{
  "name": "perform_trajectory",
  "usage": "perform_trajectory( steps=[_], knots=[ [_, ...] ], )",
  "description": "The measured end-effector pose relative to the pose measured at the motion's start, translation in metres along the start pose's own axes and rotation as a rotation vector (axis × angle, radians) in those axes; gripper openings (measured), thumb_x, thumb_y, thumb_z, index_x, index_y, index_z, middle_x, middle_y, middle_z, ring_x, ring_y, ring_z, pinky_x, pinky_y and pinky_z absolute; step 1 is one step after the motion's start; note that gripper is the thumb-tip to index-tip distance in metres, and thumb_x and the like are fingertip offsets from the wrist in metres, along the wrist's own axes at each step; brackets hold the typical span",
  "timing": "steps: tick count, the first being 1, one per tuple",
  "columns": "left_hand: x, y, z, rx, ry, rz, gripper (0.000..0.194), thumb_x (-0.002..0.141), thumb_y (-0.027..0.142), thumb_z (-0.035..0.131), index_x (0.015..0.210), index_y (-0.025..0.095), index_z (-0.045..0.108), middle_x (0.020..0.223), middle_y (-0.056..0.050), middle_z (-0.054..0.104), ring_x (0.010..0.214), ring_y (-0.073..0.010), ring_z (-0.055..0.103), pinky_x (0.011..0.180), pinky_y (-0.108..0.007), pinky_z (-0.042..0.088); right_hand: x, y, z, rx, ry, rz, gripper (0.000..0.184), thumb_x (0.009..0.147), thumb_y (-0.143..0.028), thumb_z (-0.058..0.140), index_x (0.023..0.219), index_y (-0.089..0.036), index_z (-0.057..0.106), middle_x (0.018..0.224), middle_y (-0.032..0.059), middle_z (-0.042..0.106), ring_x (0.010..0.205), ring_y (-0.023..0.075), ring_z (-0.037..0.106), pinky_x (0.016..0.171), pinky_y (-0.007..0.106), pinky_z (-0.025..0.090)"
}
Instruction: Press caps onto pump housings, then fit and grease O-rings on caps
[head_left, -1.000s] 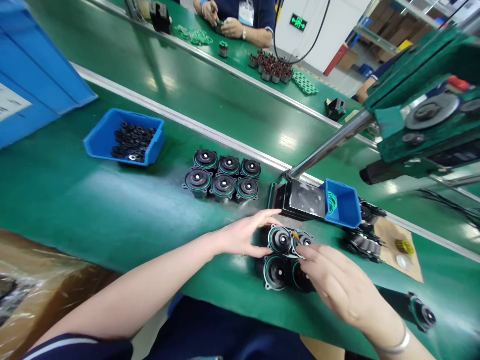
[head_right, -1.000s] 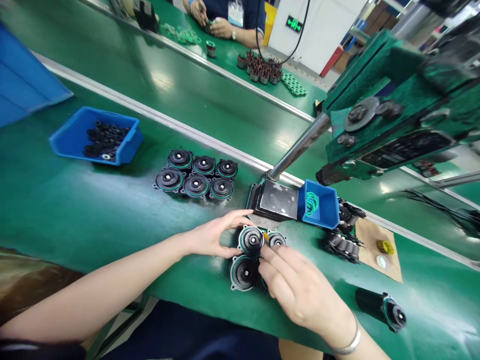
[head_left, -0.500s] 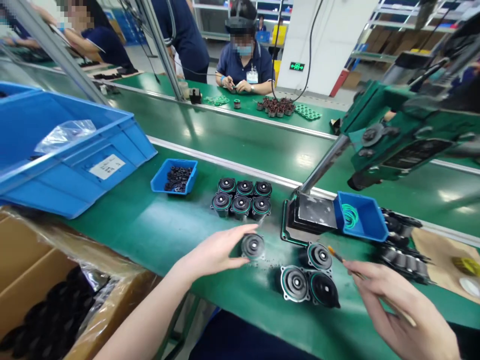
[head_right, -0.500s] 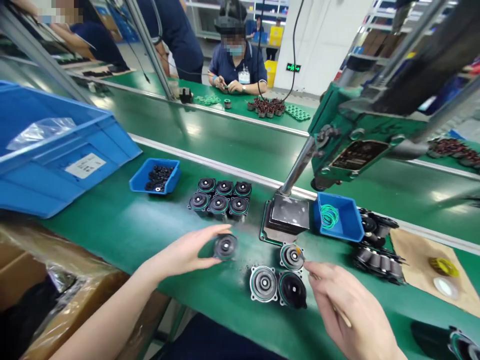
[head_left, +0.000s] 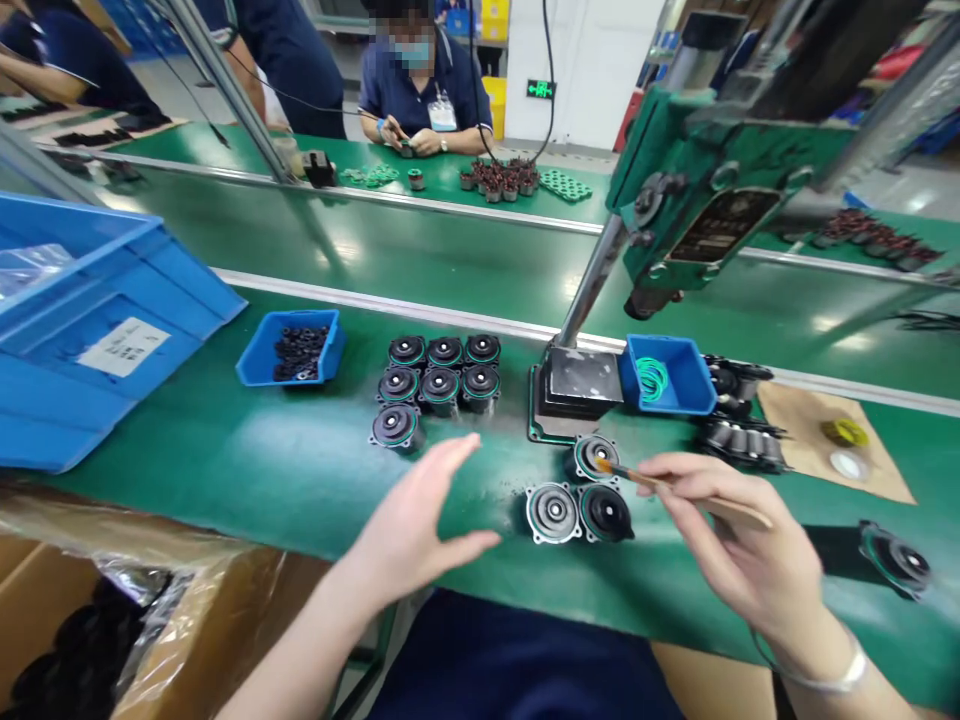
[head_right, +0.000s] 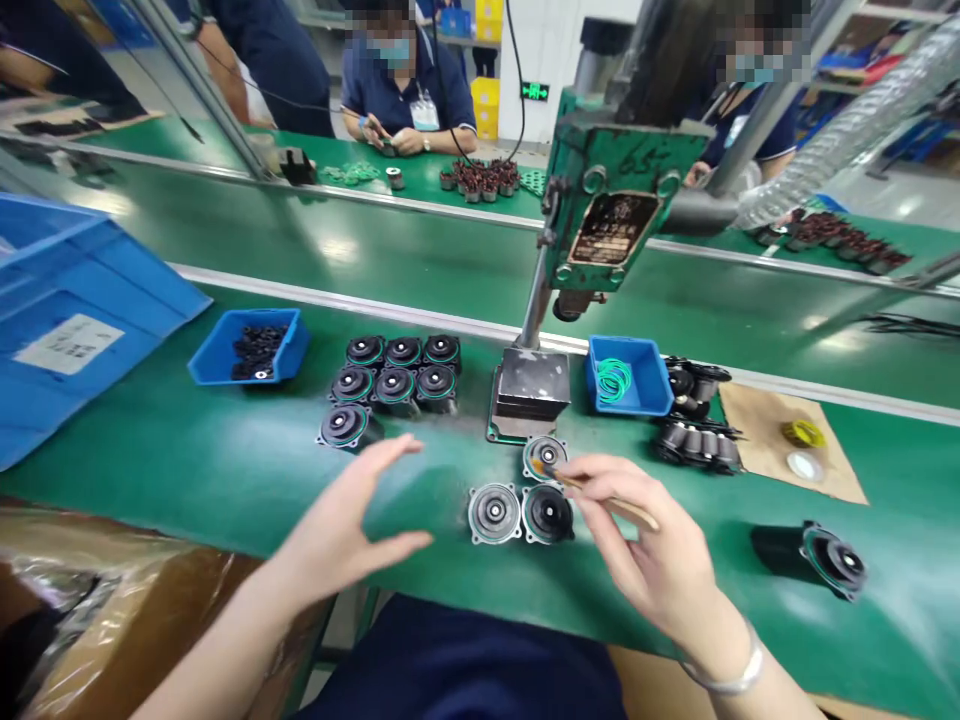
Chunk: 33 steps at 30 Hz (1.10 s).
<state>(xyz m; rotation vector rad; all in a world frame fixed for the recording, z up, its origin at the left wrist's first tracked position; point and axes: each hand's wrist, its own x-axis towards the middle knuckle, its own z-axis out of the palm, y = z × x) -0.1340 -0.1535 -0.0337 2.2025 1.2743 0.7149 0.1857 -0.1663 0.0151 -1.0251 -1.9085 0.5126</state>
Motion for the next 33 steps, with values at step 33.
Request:
perform_trajectory(
  steps=[33],
  knots=[
    [0.006, 0.007, 0.101, -0.615, -0.018, -0.031, 0.103, 0.074, 0.023, 0.082, 0.151, 0.03, 0.014, 0.127, -0.009, 0.063, 0.118, -0.0251, 0.063, 0.105, -0.046, 0.049, -0.004, -0.016, 0.02, -0.103, -0.481, 0.117, 0.011, 0.096, -0.017, 0.053, 0.105, -0.019, 0.048, 0.096, 0.0018, 0.064, 0.085, 0.0069, 0.064, 0.078, 0.017, 0.051]
  ],
)
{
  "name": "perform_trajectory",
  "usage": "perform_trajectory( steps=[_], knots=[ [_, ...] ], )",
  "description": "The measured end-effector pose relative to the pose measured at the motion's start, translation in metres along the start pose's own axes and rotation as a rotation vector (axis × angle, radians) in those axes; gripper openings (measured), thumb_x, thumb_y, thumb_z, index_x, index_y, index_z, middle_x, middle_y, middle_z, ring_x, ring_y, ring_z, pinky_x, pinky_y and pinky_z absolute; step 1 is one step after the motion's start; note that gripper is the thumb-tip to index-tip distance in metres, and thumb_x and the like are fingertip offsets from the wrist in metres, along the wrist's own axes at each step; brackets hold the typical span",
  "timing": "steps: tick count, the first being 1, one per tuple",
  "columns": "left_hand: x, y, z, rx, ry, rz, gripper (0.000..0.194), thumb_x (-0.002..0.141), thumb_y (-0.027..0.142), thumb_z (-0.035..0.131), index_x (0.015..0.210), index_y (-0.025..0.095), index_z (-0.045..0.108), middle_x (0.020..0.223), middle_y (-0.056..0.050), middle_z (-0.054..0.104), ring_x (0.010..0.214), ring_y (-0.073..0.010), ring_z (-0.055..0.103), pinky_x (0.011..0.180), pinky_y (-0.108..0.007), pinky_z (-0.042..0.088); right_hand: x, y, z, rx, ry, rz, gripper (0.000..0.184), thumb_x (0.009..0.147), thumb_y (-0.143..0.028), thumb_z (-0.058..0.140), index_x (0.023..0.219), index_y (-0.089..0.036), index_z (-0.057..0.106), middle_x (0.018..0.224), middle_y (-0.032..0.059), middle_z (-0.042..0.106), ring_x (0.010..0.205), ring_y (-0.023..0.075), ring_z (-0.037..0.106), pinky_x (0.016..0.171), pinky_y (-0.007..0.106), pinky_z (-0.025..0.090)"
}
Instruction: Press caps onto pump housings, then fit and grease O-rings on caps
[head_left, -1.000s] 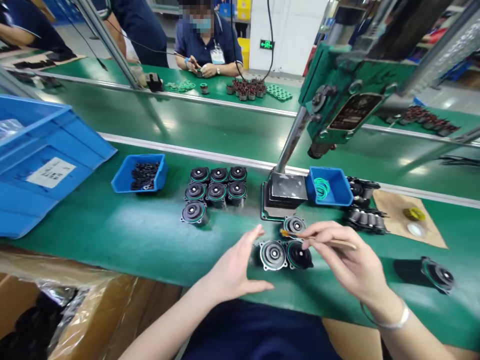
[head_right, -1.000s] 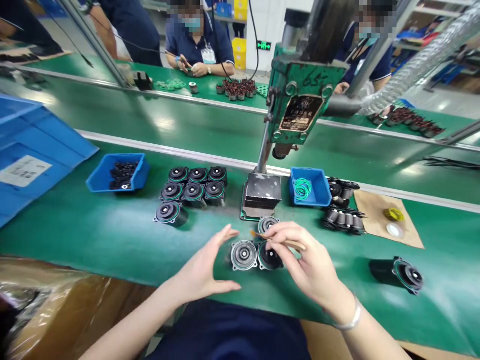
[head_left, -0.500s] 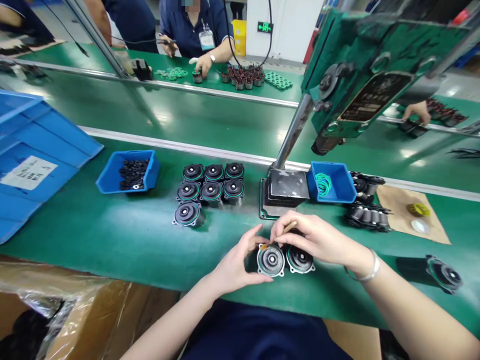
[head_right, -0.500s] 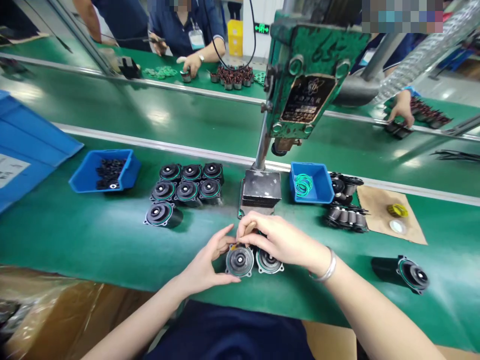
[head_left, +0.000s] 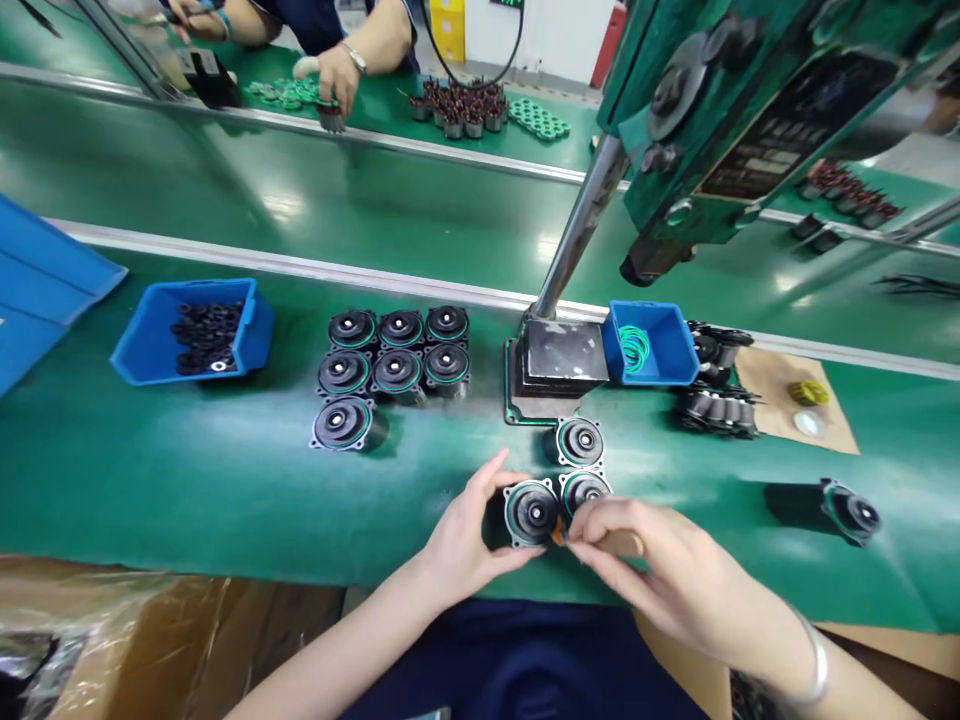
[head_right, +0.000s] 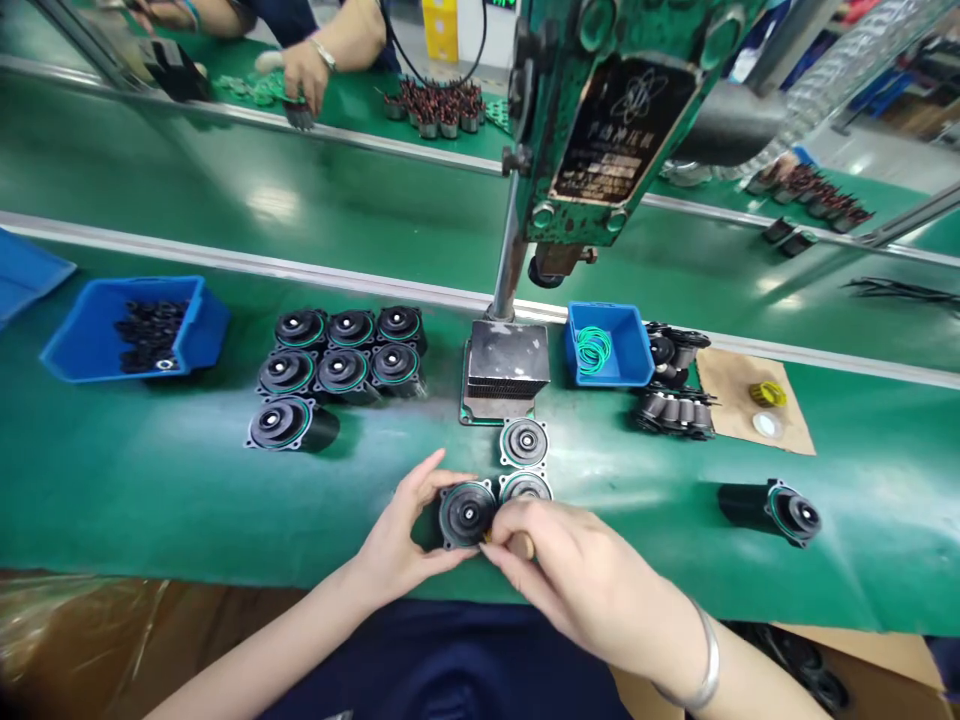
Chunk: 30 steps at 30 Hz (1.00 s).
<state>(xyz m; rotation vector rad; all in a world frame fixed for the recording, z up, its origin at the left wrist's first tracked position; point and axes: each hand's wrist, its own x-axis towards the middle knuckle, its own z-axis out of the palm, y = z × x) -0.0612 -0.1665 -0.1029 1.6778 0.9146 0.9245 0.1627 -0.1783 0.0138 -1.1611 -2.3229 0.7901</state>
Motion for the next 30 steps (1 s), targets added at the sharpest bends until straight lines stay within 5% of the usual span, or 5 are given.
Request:
perform_trajectory(
  steps=[5, 8, 15, 22, 30],
  knots=[
    [-0.002, 0.002, 0.005, 0.095, 0.036, 0.05, 0.105, 0.074, 0.019, 0.08, 0.152, 0.029, 0.011, 0.128, -0.01, 0.063, 0.117, -0.0264, 0.064, 0.103, -0.046, 0.051, -0.006, -0.009, 0.021, 0.163, 0.185, -0.071, 0.015, 0.093, -0.015, 0.059, 0.101, -0.018, 0.047, 0.096, 0.0027, 0.066, 0.093, 0.0065, 0.066, 0.083, 0.014, 0.054],
    [-0.003, 0.002, 0.006, 0.13, 0.06, 0.074, 0.105, 0.075, 0.027, 0.081, 0.153, 0.027, 0.011, 0.127, -0.011, 0.063, 0.115, -0.0273, 0.065, 0.101, -0.046, 0.053, -0.002, -0.008, 0.025, 0.078, 0.234, -0.165, 0.016, 0.091, -0.01, 0.058, 0.1, -0.018, 0.047, 0.104, 0.0053, 0.067, 0.099, 0.0081, 0.067, 0.086, 0.016, 0.056],
    [-0.005, -0.004, 0.008, 0.161, 0.109, 0.207, 0.091, 0.085, 0.034, 0.068, 0.154, 0.023, 0.01, 0.127, -0.014, 0.062, 0.115, -0.0273, 0.065, 0.098, -0.044, 0.055, 0.024, -0.014, 0.032, -0.473, 0.229, -0.474, 0.022, 0.095, -0.013, 0.043, 0.105, -0.008, 0.062, 0.103, 0.0135, 0.069, 0.098, 0.0209, 0.067, 0.085, 0.035, 0.059],
    [-0.004, -0.008, 0.009, 0.133, 0.077, 0.117, 0.098, 0.081, 0.038, 0.073, 0.153, 0.023, 0.008, 0.127, -0.011, 0.064, 0.115, -0.0266, 0.065, 0.101, -0.046, 0.054, 0.02, -0.034, 0.034, -0.435, 0.12, -0.542, 0.021, 0.091, -0.012, 0.044, 0.092, -0.011, 0.065, 0.093, 0.0086, 0.071, 0.088, 0.0187, 0.067, 0.083, 0.033, 0.058],
    [0.0, 0.004, 0.004, 0.101, 0.045, 0.047, 0.104, 0.073, 0.028, 0.082, 0.151, 0.024, 0.014, 0.124, -0.01, 0.065, 0.116, -0.026, 0.064, 0.103, -0.045, 0.052, -0.003, -0.036, 0.009, -0.523, -0.018, -0.524, 0.025, 0.092, -0.008, 0.04, 0.089, -0.014, 0.064, 0.097, 0.007, 0.072, 0.086, 0.0187, 0.07, 0.082, 0.034, 0.058]
  ],
)
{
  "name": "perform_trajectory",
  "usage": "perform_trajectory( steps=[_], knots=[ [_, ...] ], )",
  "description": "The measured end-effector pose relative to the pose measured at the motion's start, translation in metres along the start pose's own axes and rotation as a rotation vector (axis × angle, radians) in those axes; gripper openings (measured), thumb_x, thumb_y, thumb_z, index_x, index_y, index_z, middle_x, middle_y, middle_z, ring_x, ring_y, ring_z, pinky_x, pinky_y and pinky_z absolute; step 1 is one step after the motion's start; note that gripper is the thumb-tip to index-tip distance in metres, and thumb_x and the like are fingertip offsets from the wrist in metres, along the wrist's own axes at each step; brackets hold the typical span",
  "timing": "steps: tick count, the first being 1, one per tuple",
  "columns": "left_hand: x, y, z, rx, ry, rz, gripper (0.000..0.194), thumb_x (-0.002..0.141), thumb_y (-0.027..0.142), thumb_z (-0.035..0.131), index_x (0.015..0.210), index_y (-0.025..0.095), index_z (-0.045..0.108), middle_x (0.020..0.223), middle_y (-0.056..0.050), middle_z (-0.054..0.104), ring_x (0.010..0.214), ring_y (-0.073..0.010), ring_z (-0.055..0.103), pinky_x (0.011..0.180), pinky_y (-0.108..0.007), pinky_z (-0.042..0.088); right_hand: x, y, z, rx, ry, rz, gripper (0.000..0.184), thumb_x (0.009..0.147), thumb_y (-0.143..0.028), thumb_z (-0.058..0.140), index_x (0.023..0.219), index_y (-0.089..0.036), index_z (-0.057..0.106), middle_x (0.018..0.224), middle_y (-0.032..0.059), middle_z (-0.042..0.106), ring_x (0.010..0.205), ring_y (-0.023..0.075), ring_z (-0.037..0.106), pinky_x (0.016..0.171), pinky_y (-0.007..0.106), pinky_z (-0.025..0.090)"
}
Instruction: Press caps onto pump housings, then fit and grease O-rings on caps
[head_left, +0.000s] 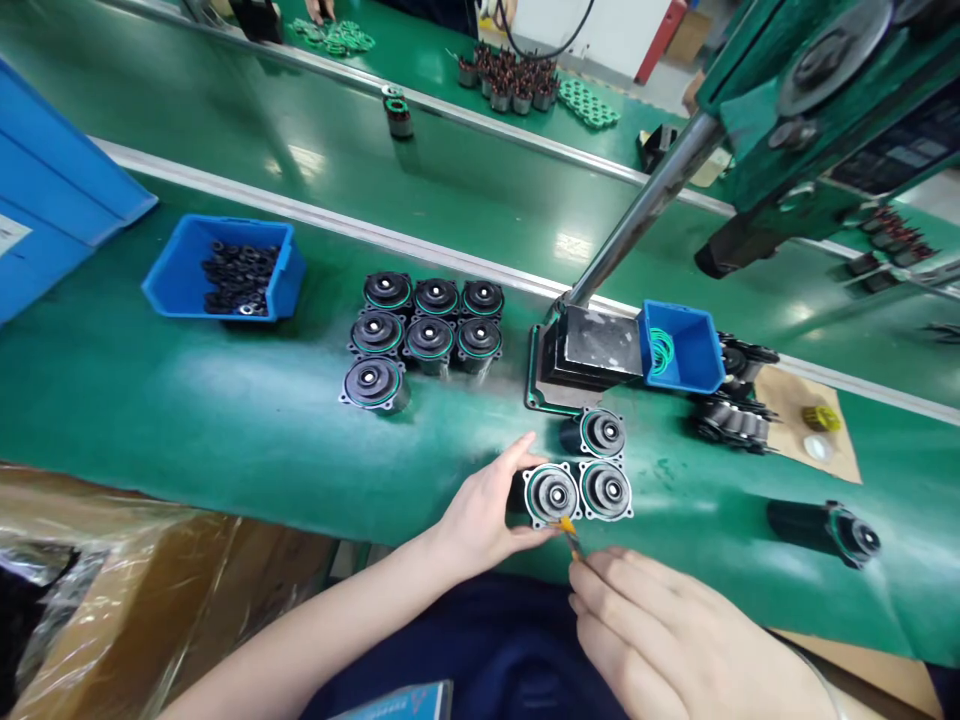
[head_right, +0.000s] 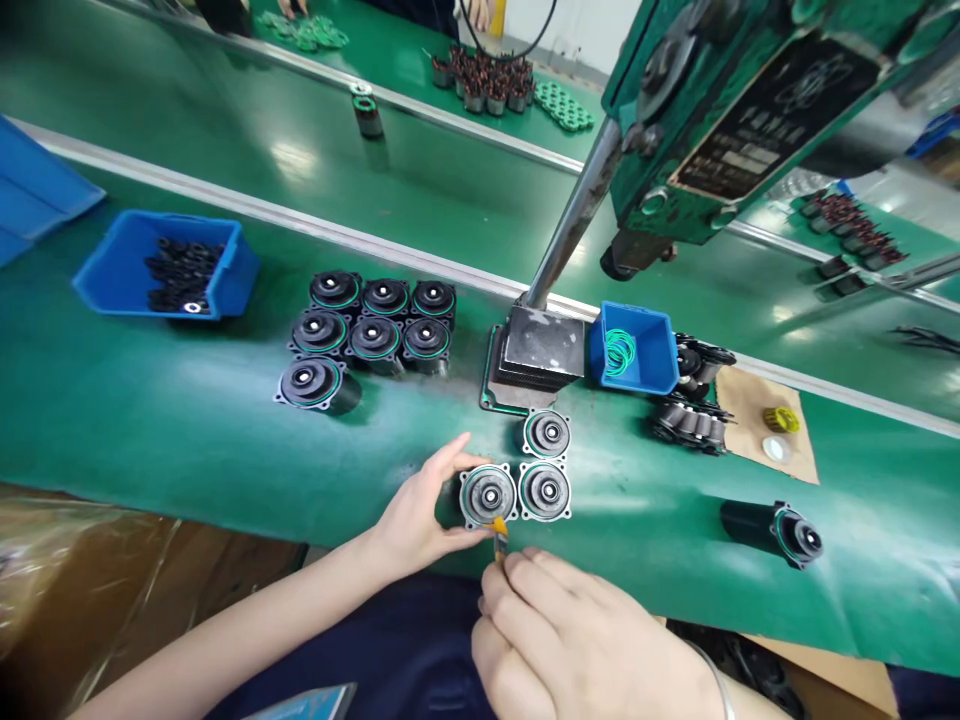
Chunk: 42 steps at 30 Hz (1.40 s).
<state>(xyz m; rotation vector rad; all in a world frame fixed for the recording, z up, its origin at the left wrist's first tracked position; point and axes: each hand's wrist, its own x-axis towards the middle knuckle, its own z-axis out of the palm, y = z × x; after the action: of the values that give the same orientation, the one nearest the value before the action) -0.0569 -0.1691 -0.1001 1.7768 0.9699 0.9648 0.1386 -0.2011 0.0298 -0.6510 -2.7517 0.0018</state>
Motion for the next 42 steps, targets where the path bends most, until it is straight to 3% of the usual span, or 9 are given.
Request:
perform_trajectory(
  steps=[5, 8, 12, 16, 20, 24, 30, 34, 42],
  knots=[
    [0.009, 0.01, -0.014, 0.036, -0.124, -0.02, 0.101, 0.074, 0.028, 0.08, 0.151, 0.024, 0.015, 0.124, -0.009, 0.065, 0.114, -0.025, 0.065, 0.1, -0.042, 0.053, 0.0, 0.013, -0.002, -0.059, -0.04, -0.06, 0.023, 0.091, -0.01, 0.042, 0.091, -0.012, 0.064, 0.097, 0.011, 0.072, 0.085, 0.0216, 0.07, 0.078, 0.038, 0.06],
    [0.015, 0.016, -0.036, 0.224, -0.197, 0.064, 0.1, 0.077, 0.027, 0.077, 0.152, 0.022, 0.012, 0.127, -0.011, 0.063, 0.119, -0.0262, 0.061, 0.105, -0.045, 0.048, 0.002, 0.02, -0.007, -0.099, 0.031, -0.095, 0.021, 0.09, -0.009, 0.043, 0.092, -0.012, 0.064, 0.098, 0.0119, 0.072, 0.088, 0.0235, 0.07, 0.08, 0.039, 0.059],
    [0.023, 0.024, -0.083, 0.675, -0.123, 0.106, 0.088, 0.079, 0.03, 0.073, 0.151, 0.016, 0.024, 0.124, -0.014, 0.062, 0.122, -0.0316, 0.055, 0.111, -0.056, 0.034, -0.004, 0.029, -0.02, -0.085, 0.174, -0.054, 0.024, 0.092, -0.01, 0.039, 0.094, -0.012, 0.063, 0.097, 0.0124, 0.072, 0.096, 0.0234, 0.068, 0.084, 0.037, 0.057],
    [0.033, 0.027, -0.126, 0.999, -0.029, 0.074, 0.068, 0.084, 0.024, 0.067, 0.145, 0.017, 0.038, 0.126, -0.016, 0.063, 0.129, -0.0345, 0.049, 0.108, -0.055, 0.033, -0.033, 0.039, -0.02, -0.078, 0.171, -0.01, 0.024, 0.093, -0.011, 0.038, 0.1, -0.009, 0.061, 0.105, 0.0181, 0.07, 0.101, 0.0265, 0.067, 0.084, 0.04, 0.058],
    [0.037, 0.028, -0.143, 1.166, -0.003, 0.114, 0.064, 0.088, 0.021, 0.062, 0.146, 0.018, 0.037, 0.127, -0.016, 0.063, 0.131, -0.0363, 0.047, 0.109, -0.056, 0.032, -0.072, 0.045, -0.012, -0.007, 0.166, 0.193, 0.023, 0.087, -0.007, 0.049, 0.107, -0.014, 0.059, 0.117, 0.0149, 0.066, 0.107, 0.0251, 0.065, 0.086, 0.04, 0.057],
    [0.036, 0.035, -0.115, 1.141, 0.046, 0.176, 0.066, 0.088, 0.024, 0.063, 0.147, 0.018, 0.035, 0.136, -0.019, 0.054, 0.129, -0.037, 0.048, 0.109, -0.055, 0.035, -0.091, 0.05, -0.011, 0.067, 0.355, 0.468, 0.025, 0.084, 0.0, 0.057, 0.102, -0.018, 0.057, 0.111, 0.008, 0.068, 0.098, 0.0164, 0.067, 0.083, 0.03, 0.055],
    [0.04, 0.039, -0.012, 0.67, -0.174, 0.214, 0.099, 0.079, 0.044, 0.074, 0.154, 0.022, 0.013, 0.14, -0.019, 0.046, 0.13, -0.0353, 0.049, 0.106, -0.05, 0.045, -0.097, 0.08, -0.021, 0.101, 0.732, 0.803, 0.017, 0.087, -0.011, 0.062, 0.099, -0.02, 0.055, 0.107, 0.0051, 0.066, 0.094, 0.0152, 0.069, 0.086, 0.031, 0.057],
    [0.044, 0.029, 0.028, 0.565, -0.093, 0.116, 0.1, 0.08, 0.038, 0.073, 0.155, 0.026, 0.007, 0.136, -0.017, 0.044, 0.123, -0.0329, 0.056, 0.098, -0.047, 0.053, -0.118, 0.123, -0.044, 0.081, 1.04, 0.976, 0.023, 0.088, -0.027, 0.065, 0.102, -0.02, 0.048, 0.095, 0.0028, 0.064, 0.078, 0.0129, 0.069, 0.076, 0.029, 0.059],
    [0.036, -0.003, 0.041, 0.494, 0.044, 0.153, 0.085, 0.086, 0.043, 0.065, 0.154, 0.023, 0.017, 0.124, -0.016, 0.048, 0.103, -0.0288, 0.064, 0.088, -0.048, 0.058, -0.19, 0.212, -0.068, 0.016, 0.916, 1.215, 0.03, 0.086, -0.039, 0.061, 0.101, -0.02, 0.042, 0.085, 0.0016, 0.061, 0.068, 0.0135, 0.066, 0.066, 0.026, 0.056]
  ],
)
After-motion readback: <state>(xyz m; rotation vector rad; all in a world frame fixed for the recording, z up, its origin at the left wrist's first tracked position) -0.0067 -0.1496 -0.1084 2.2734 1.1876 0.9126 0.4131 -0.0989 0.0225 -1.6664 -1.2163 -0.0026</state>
